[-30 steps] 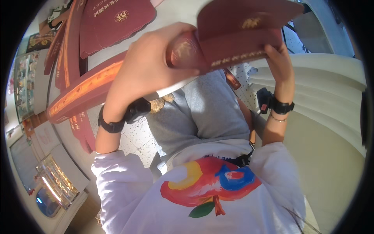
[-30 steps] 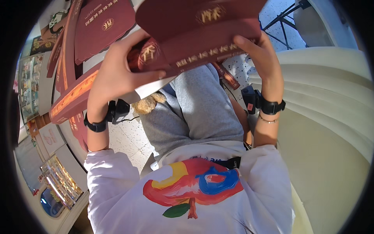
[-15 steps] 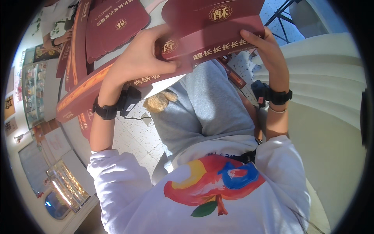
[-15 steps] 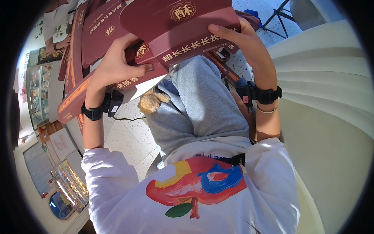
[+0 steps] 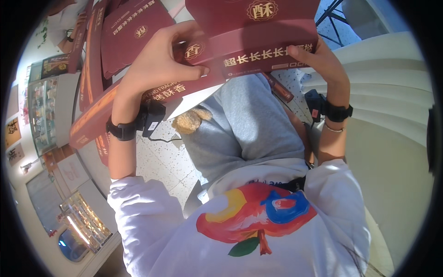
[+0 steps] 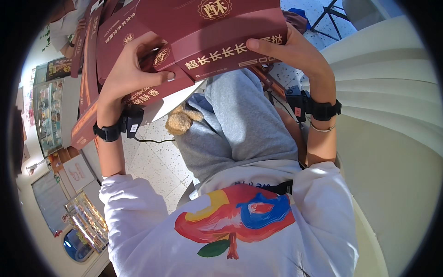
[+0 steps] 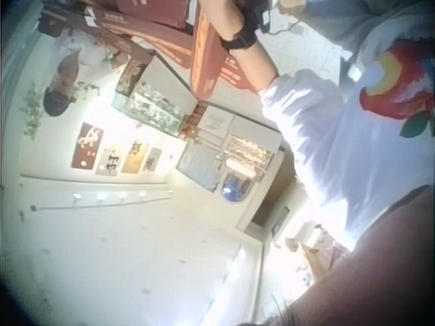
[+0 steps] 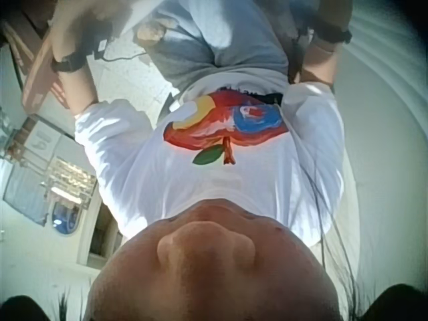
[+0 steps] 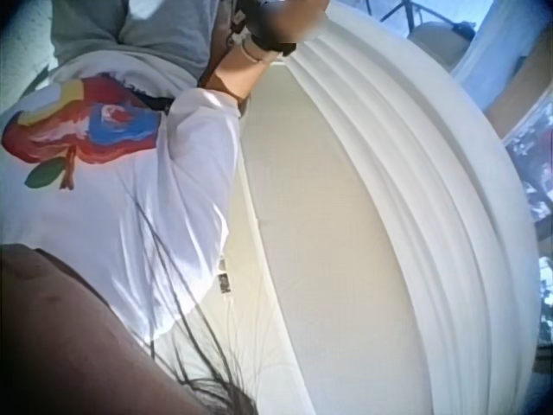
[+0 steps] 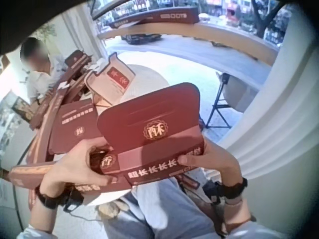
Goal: The person assembles long, flat, maroon-colored cardboard boxes by folding flaps and tucking tabs to form the structure. They handle the boxes one at a time, folding and closing them before placing them on a stack.
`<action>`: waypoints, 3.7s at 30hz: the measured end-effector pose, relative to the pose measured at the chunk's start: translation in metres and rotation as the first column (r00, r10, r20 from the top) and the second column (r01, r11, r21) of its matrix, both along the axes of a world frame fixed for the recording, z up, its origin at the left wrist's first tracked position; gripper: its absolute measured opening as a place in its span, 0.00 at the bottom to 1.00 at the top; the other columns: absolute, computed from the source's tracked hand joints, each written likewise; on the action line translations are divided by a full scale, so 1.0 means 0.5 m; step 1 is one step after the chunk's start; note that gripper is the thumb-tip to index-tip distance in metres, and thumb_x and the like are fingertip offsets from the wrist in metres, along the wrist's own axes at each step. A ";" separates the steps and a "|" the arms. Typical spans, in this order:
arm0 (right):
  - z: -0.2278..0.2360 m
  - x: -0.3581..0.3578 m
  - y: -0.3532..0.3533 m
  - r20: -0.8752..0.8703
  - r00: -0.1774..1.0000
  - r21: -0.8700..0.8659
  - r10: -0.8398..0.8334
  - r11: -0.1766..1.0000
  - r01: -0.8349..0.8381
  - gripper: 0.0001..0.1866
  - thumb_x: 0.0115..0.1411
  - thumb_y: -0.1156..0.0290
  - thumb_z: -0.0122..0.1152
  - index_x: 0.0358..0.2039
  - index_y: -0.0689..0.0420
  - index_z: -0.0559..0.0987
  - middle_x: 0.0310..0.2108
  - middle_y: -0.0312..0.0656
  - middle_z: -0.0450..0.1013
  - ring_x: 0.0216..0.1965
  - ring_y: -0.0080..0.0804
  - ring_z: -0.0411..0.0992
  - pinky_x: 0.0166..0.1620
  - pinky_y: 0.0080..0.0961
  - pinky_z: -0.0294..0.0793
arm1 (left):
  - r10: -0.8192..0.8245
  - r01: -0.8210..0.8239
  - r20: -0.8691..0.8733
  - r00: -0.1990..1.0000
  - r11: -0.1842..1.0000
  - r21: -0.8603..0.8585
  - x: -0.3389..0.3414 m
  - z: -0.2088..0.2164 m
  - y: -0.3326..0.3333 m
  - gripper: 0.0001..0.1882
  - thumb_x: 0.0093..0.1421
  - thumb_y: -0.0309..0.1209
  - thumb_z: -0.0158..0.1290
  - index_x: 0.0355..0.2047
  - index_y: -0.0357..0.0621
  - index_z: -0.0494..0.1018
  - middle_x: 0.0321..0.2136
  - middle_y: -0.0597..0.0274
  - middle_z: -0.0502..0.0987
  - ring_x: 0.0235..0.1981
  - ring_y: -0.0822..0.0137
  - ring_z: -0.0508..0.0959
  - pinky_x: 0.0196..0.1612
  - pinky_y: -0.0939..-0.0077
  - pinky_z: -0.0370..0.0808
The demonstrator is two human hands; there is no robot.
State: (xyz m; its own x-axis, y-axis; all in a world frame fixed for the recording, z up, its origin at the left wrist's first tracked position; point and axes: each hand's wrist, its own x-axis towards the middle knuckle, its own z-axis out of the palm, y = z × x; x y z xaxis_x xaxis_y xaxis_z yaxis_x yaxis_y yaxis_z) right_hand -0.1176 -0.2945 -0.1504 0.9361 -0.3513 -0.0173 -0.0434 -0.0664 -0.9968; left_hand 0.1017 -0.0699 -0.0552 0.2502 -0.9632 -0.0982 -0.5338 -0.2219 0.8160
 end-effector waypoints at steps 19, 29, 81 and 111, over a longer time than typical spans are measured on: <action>0.039 -0.007 0.027 0.128 0.982 -0.134 -0.141 0.978 0.158 0.24 0.53 0.55 0.72 0.42 0.60 0.80 0.36 0.41 0.80 0.35 0.27 0.79 0.38 0.21 0.78 | 0.111 -0.119 0.069 0.991 0.986 0.114 -0.032 0.015 0.000 0.36 0.44 0.21 0.69 0.54 0.32 0.66 0.48 0.54 0.73 0.50 0.70 0.73 0.57 0.75 0.71; -0.106 -0.029 -0.006 0.198 0.940 0.148 -0.278 0.956 0.252 0.31 0.56 0.52 0.68 0.52 0.61 0.74 0.46 0.43 0.75 0.51 0.31 0.71 0.53 0.28 0.69 | 0.007 0.132 0.426 0.905 0.946 -0.297 -0.062 0.009 0.008 0.30 0.42 0.29 0.68 0.47 0.35 0.71 0.42 0.52 0.75 0.42 0.62 0.78 0.49 0.71 0.73; -0.113 -0.031 -0.005 0.393 0.896 0.584 -0.208 0.809 -0.068 0.21 0.58 0.72 0.61 0.52 0.61 0.74 0.48 0.39 0.74 0.53 0.30 0.68 0.58 0.29 0.59 | 0.043 0.060 0.482 0.875 0.979 -0.196 -0.089 -0.016 -0.023 0.40 0.39 0.27 0.68 0.52 0.39 0.60 0.42 0.51 0.70 0.42 0.54 0.76 0.45 0.66 0.75; -0.090 -0.026 -0.020 0.293 0.937 0.567 -0.190 0.823 -0.010 0.24 0.63 0.73 0.54 0.59 0.64 0.67 0.53 0.42 0.71 0.56 0.30 0.66 0.60 0.30 0.59 | -0.032 0.095 0.425 0.904 0.987 -0.129 -0.072 -0.010 -0.027 0.31 0.44 0.29 0.66 0.51 0.43 0.70 0.42 0.54 0.78 0.42 0.54 0.79 0.45 0.66 0.77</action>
